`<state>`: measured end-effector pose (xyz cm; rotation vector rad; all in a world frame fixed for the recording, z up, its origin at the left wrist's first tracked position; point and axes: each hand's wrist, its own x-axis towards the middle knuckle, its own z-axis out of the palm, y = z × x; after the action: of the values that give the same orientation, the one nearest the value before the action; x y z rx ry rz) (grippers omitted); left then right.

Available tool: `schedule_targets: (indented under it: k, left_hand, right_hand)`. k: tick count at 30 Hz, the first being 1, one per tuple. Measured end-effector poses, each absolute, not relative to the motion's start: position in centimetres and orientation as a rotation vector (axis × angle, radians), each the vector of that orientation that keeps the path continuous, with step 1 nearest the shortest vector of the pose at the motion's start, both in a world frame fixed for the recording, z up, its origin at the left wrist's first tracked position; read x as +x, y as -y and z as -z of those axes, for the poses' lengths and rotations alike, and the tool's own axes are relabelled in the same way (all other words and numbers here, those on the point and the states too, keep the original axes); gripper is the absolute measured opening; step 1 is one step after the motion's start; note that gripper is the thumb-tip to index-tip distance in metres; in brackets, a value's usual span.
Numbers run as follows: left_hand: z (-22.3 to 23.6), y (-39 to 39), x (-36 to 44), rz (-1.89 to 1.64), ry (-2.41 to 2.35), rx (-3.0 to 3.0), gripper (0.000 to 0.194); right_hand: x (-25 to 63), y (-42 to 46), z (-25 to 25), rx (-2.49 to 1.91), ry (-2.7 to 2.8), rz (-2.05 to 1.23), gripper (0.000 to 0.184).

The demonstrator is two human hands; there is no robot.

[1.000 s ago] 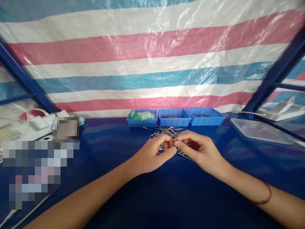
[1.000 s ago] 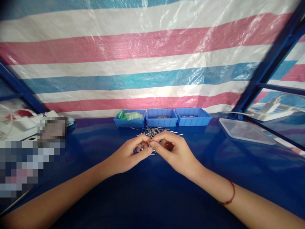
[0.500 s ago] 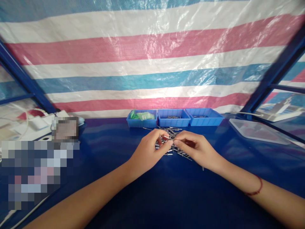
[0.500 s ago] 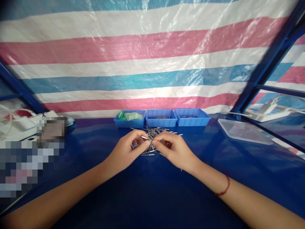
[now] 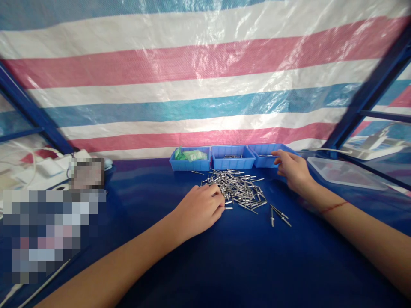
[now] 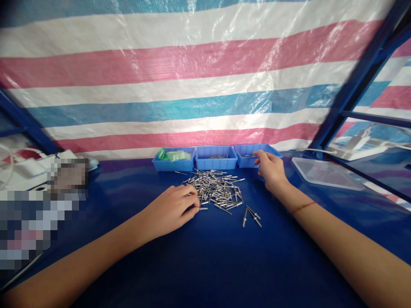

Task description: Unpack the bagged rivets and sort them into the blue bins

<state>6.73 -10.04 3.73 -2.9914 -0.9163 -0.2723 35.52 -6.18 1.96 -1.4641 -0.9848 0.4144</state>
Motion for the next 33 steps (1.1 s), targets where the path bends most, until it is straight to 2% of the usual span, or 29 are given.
schedule_targets:
  k: [4,8,13,17,22,33]
  left_hand:
    - [-3.5,9.7,6.8,0.362,0.895,-3.035,0.024]
    - [-3.6,9.4,7.0,0.644,1.059,-3.130,0.020]
    - [-4.0,9.8,7.2,0.855,1.140,-3.155,0.019]
    - [-3.9,10.2,7.4,1.142,1.150,-3.132,0.012]
    - [-3.8,10.3,7.7,1.469,1.274,-3.102,0.008]
    - [-4.0,10.4,7.7,1.501,1.282,-3.103,0.010]
  right_hand:
    - [32.8,8.0,-2.9,-1.430,1.146,-0.554,0.019]
    - [29.0,11.1,-3.8,-1.297,1.691,-0.659,0.019]
    - [26.6,13.6,-4.0,-1.169,2.039,-0.514,0.015]
    - [26.6,13.5,-4.0,-1.163,2.071,-0.397,0.016]
    - [26.6,13.1,-3.8,-1.186,2.044,-0.460,0.018]
    - [26.4,13.3,-3.6,-1.212,1.970,-0.595,0.019]
